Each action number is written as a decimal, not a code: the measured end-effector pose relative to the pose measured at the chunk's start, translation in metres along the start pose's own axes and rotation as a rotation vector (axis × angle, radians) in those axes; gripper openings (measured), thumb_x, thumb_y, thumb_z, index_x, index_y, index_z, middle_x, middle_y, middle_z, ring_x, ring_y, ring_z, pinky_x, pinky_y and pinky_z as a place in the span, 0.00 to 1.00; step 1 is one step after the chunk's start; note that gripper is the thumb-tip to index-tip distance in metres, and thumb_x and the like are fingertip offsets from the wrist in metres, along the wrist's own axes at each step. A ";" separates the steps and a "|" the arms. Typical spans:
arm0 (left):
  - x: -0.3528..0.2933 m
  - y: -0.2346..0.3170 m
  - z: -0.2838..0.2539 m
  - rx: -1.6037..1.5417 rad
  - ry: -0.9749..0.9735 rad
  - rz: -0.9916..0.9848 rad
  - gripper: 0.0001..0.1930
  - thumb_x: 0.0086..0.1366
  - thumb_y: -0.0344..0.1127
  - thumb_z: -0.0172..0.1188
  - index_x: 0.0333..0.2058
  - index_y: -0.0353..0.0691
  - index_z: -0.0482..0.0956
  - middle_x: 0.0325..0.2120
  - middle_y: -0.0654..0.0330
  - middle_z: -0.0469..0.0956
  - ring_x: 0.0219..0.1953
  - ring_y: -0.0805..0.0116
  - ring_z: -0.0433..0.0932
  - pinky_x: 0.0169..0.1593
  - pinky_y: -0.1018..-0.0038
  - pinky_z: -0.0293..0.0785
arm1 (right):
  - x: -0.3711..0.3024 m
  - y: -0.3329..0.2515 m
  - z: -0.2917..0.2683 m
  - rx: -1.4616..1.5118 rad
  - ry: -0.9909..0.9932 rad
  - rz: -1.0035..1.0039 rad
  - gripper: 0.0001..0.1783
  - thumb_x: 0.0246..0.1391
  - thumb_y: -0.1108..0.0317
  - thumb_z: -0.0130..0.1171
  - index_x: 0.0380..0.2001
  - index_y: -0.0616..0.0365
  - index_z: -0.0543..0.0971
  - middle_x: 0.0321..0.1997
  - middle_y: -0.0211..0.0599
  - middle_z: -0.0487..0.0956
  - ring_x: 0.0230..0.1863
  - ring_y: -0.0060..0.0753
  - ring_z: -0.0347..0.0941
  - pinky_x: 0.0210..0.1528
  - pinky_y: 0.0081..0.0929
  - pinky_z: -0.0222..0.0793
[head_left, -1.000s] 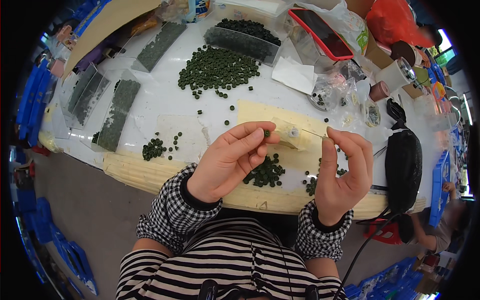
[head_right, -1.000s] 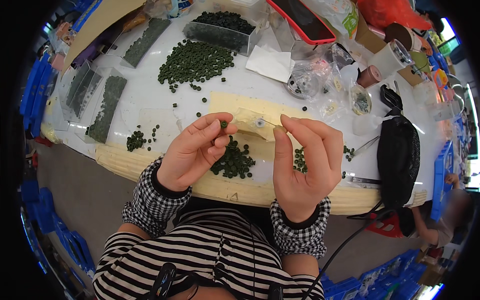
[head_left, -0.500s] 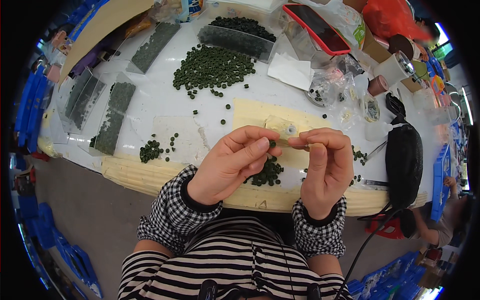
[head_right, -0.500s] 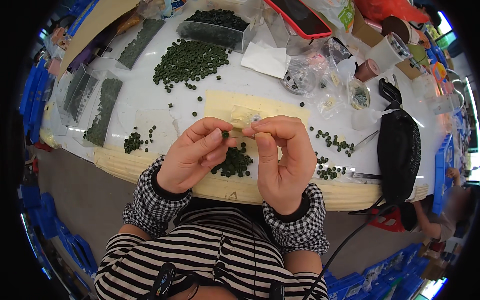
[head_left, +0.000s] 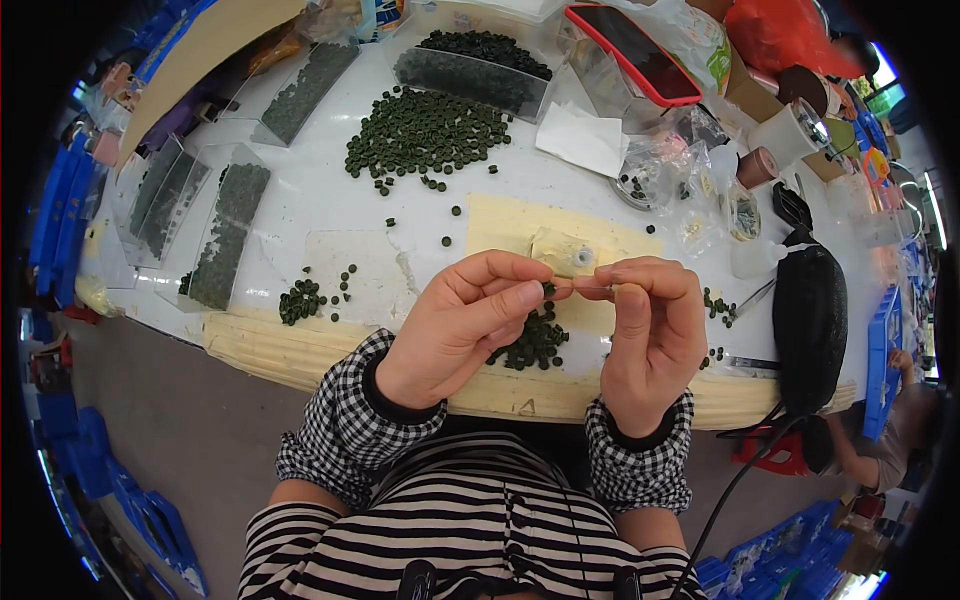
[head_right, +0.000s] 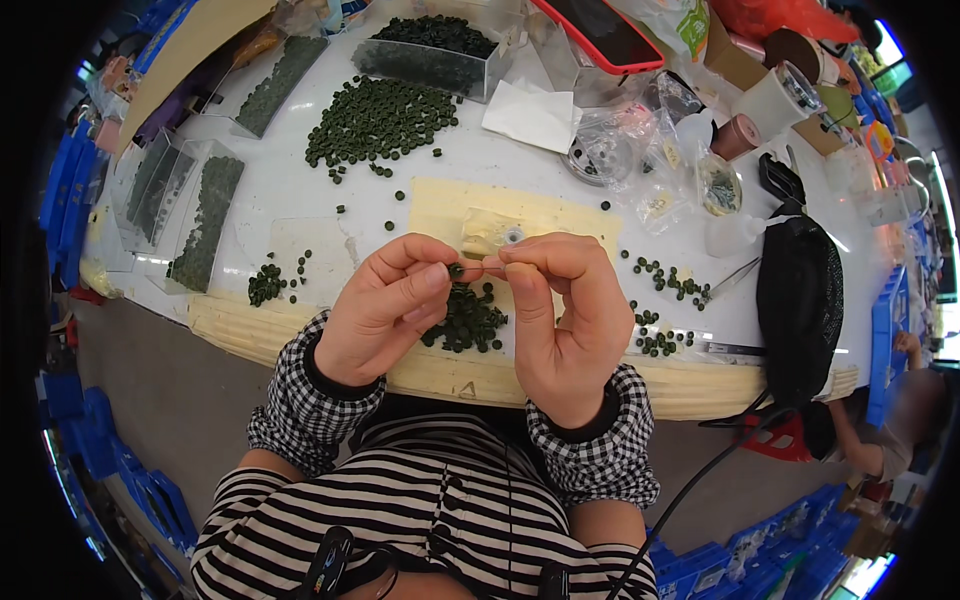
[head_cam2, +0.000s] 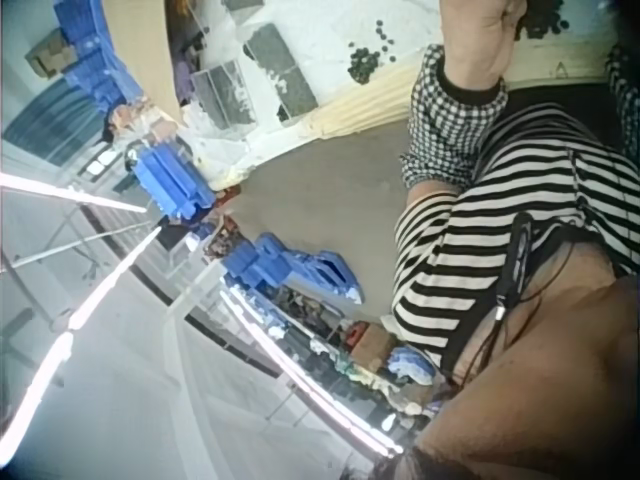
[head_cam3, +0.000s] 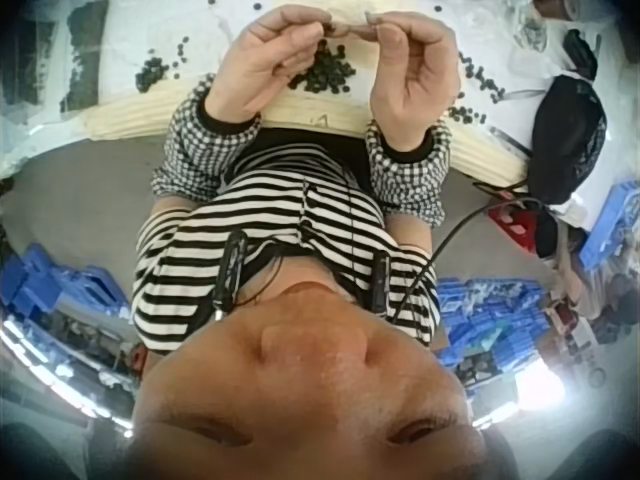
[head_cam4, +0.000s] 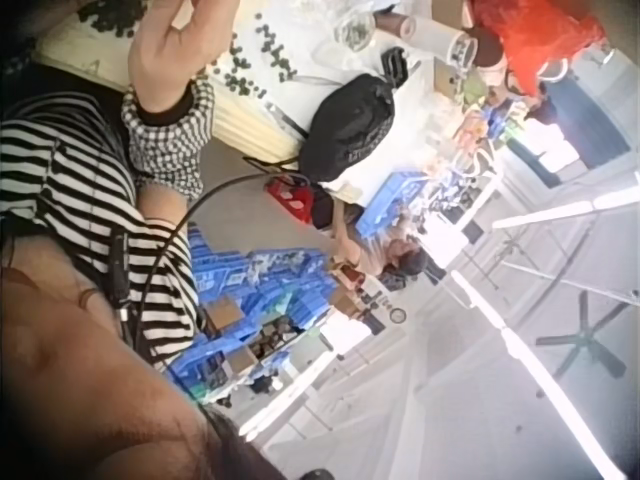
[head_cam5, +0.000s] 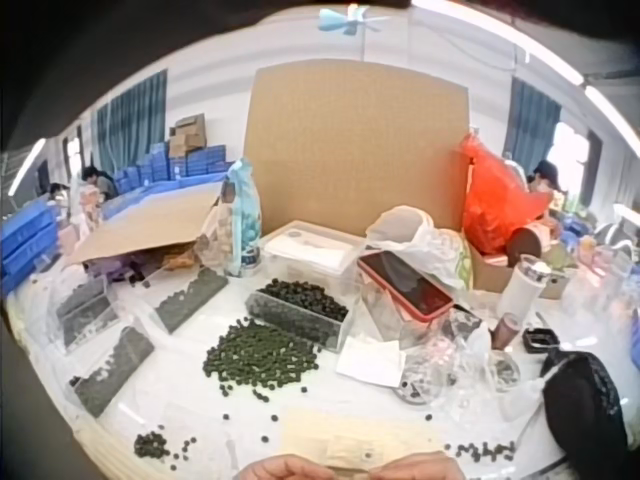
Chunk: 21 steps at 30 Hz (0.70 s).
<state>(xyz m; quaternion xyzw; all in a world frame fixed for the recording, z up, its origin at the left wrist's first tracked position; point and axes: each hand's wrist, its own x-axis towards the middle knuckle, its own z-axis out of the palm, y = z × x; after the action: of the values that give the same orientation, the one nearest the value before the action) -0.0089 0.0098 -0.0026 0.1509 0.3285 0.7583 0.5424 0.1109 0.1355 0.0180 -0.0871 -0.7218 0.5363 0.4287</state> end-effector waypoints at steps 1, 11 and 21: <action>0.000 0.000 0.000 0.003 0.002 -0.001 0.07 0.70 0.30 0.54 0.44 0.39 0.76 0.42 0.55 0.80 0.23 0.85 0.62 0.28 0.87 0.62 | 0.000 0.000 0.000 -0.006 -0.001 0.001 0.05 0.62 0.75 0.54 0.38 0.67 0.73 0.37 0.42 0.78 0.38 0.28 0.78 0.43 0.22 0.74; 0.000 0.001 -0.002 -0.052 -0.044 0.013 0.08 0.69 0.28 0.54 0.46 0.37 0.76 0.42 0.56 0.81 0.27 0.86 0.67 0.29 0.88 0.63 | -0.001 0.004 0.000 -0.066 0.014 -0.008 0.05 0.60 0.75 0.57 0.37 0.67 0.76 0.36 0.41 0.79 0.37 0.28 0.76 0.42 0.21 0.72; 0.000 0.000 -0.001 0.004 0.004 0.020 0.08 0.69 0.29 0.54 0.45 0.38 0.77 0.43 0.54 0.80 0.21 0.85 0.59 0.27 0.88 0.61 | 0.001 0.001 -0.001 -0.044 0.114 -0.005 0.04 0.60 0.76 0.57 0.37 0.66 0.75 0.35 0.41 0.79 0.37 0.28 0.76 0.42 0.22 0.72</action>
<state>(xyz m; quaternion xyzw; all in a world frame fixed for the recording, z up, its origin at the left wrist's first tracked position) -0.0096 0.0097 -0.0033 0.1539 0.3297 0.7633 0.5338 0.1105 0.1369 0.0182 -0.1250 -0.7080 0.5133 0.4686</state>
